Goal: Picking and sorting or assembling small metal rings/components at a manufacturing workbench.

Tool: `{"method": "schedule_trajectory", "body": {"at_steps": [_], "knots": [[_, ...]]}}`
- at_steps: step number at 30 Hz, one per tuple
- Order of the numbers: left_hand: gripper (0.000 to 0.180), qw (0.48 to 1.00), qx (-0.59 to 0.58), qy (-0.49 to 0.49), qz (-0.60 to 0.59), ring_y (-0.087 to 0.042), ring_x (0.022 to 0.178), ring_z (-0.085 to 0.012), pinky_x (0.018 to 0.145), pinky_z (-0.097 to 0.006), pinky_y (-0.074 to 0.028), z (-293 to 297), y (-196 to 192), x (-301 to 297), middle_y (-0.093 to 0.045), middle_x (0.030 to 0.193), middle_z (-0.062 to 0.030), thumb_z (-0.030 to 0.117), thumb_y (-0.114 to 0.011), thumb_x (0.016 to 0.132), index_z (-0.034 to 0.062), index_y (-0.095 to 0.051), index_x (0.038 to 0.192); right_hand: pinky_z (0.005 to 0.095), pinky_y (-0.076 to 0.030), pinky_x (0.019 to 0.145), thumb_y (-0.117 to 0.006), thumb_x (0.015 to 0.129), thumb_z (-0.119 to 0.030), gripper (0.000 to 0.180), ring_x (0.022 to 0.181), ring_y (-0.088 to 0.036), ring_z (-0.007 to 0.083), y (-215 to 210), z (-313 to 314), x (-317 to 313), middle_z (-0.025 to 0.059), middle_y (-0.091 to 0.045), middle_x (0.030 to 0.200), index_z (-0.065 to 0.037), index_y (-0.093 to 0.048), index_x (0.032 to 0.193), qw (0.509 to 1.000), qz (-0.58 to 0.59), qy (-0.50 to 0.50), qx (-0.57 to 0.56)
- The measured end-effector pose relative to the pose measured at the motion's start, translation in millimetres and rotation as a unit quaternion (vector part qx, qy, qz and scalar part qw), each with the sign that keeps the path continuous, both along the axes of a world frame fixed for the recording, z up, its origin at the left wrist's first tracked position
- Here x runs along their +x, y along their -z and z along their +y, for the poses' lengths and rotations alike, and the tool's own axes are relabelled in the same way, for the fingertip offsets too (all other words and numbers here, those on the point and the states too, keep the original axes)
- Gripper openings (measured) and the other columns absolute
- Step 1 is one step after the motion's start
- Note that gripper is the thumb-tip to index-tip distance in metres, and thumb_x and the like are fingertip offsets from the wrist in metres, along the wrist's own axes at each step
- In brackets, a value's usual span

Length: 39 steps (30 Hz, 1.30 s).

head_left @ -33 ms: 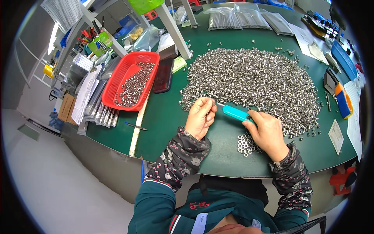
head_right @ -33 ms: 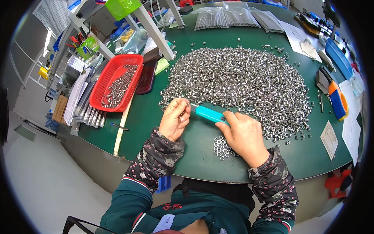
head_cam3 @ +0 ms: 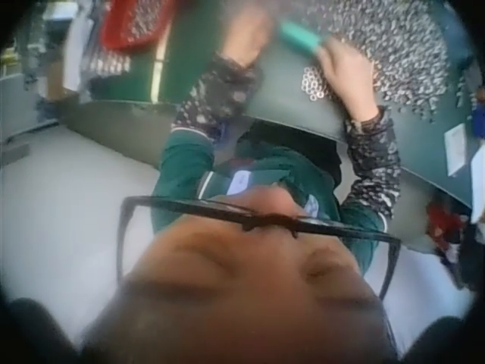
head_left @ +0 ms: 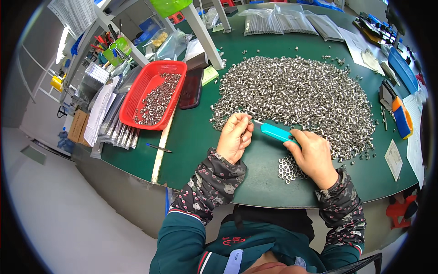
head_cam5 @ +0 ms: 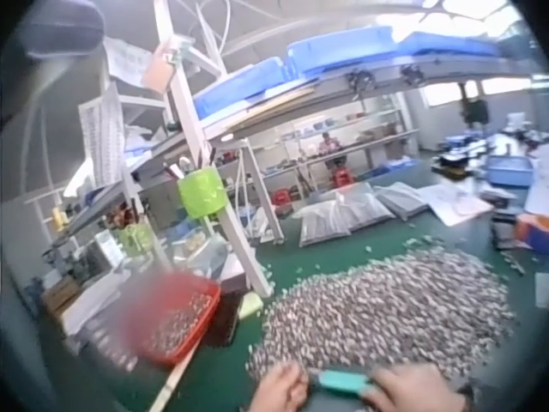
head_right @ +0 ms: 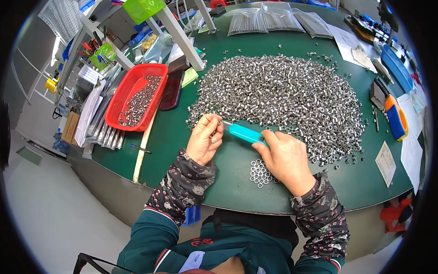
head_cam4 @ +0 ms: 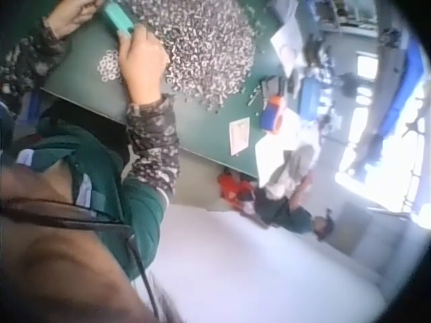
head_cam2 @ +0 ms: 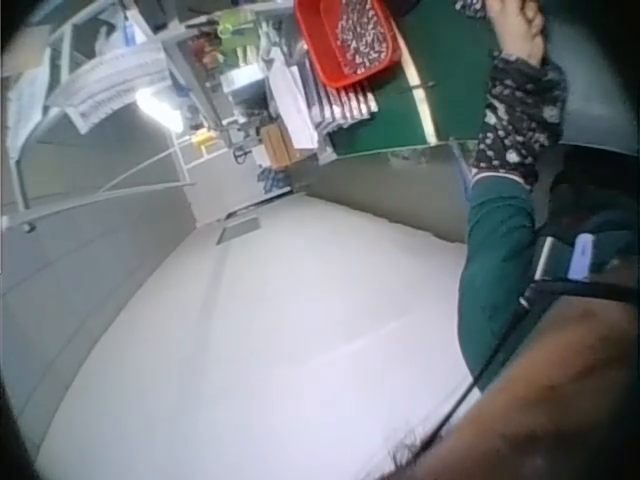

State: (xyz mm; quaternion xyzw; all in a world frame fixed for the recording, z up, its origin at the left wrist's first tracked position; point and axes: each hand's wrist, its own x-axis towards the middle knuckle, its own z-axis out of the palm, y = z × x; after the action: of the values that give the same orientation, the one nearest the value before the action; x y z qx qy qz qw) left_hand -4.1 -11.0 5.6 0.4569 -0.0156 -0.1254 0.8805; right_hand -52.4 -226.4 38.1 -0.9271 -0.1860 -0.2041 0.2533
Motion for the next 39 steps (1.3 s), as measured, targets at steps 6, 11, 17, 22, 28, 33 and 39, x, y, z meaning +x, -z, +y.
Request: {"method": "schedule_trajectory", "body": {"at_steps": [6, 11, 17, 22, 28, 33, 39], "knots": [[0.014, 1.0, 0.003, 0.004, 0.003, -0.039, 0.052, -0.0035, 0.037, -0.016, -0.026, -0.8, -2.5, -0.9, -0.051, 0.078, -0.0028, 0.018, -0.049, 0.094, 0.0048, -0.053, 0.099, 0.0394, -0.046, 0.052, -0.065, 0.078, -0.027, 0.024, 0.058, -0.058, 0.0285, 0.8, -1.0, 0.9, 0.0096, -0.057, 0.065, -0.006, -0.061, 0.089, 1.0, -0.001, -0.004, 0.007], [0.014, 1.0, 0.011, 0.005, 0.007, -0.038, 0.051, -0.0033, 0.037, -0.016, -0.026, -0.3, -4.8, -0.4, -0.053, 0.077, -0.0031, 0.016, -0.048, 0.094, 0.0041, -0.054, 0.099, 0.0395, -0.046, 0.052, -0.065, 0.078, -0.027, 0.024, 0.059, -0.058, 0.0283, 0.4, -1.4, 0.9, 0.0097, -0.057, 0.065, -0.006, -0.061, 0.089, 1.0, 0.0, -0.003, 0.005], [0.012, 1.0, 0.014, 0.01, -0.001, -0.038, 0.049, -0.0031, 0.036, -0.015, -0.025, 1.3, -4.3, -0.3, -0.055, 0.076, -0.0045, 0.013, -0.048, 0.093, 0.0042, -0.053, 0.099, 0.0396, -0.046, 0.052, -0.065, 0.078, -0.027, 0.024, 0.059, -0.059, 0.0284, 0.2, -1.0, 0.6, 0.0097, -0.057, 0.065, -0.006, -0.061, 0.09, 1.0, 0.003, -0.004, 0.001], [0.012, 1.0, 0.019, 0.003, 0.012, -0.037, 0.048, -0.0031, 0.036, -0.015, -0.025, 0.7, -5.3, 0.2, -0.055, 0.075, -0.0048, 0.015, -0.048, 0.094, 0.0047, -0.053, 0.097, 0.0396, -0.046, 0.052, -0.064, 0.079, -0.028, 0.024, 0.059, -0.059, 0.0284, -0.4, -1.6, 0.1, 0.0098, -0.057, 0.065, -0.006, -0.061, 0.09, 1.0, 0.005, -0.004, -0.003], [0.017, 1.0, 0.025, 0.001, 0.013, -0.037, 0.047, -0.0032, 0.036, -0.016, -0.025, 0.9, -1.0, -0.7, -0.055, 0.074, -0.0044, 0.021, -0.047, 0.095, 0.0047, -0.053, 0.096, 0.0396, -0.046, 0.051, -0.064, 0.08, -0.029, 0.025, 0.058, -0.058, 0.0283, 0.2, -0.9, 1.0, 0.0098, -0.057, 0.064, -0.007, -0.061, 0.089, 1.0, 0.019, -0.013, -0.01], [0.022, 0.999, 0.05, -0.01, -0.009, -0.032, 0.044, -0.0035, 0.035, -0.017, -0.023, -1.6, -2.1, -2.8, -0.053, 0.067, -0.0009, 0.024, -0.047, 0.095, 0.0049, -0.056, 0.09, 0.0395, -0.046, 0.051, -0.063, 0.08, -0.03, 0.025, 0.058, -0.059, 0.0282, 0.5, -0.5, 0.7, 0.0096, -0.057, 0.064, -0.007, -0.061, 0.09, 1.0, 0.021, -0.021, -0.01], [0.02, 0.997, 0.071, -0.019, 0.002, -0.033, 0.044, -0.0027, 0.035, -0.017, -0.023, -4.7, -5.5, -5.5, -0.051, 0.065, -0.0019, 0.024, -0.049, 0.094, 0.0055, -0.052, 0.087, 0.0389, -0.046, 0.051, -0.063, 0.08, -0.029, 0.024, 0.058, -0.059, 0.0279, 0.5, 0.1, -0.1, 0.0096, -0.056, 0.063, -0.007, -0.061, 0.09, 0.999, 0.026, -0.028, -0.019]]}}
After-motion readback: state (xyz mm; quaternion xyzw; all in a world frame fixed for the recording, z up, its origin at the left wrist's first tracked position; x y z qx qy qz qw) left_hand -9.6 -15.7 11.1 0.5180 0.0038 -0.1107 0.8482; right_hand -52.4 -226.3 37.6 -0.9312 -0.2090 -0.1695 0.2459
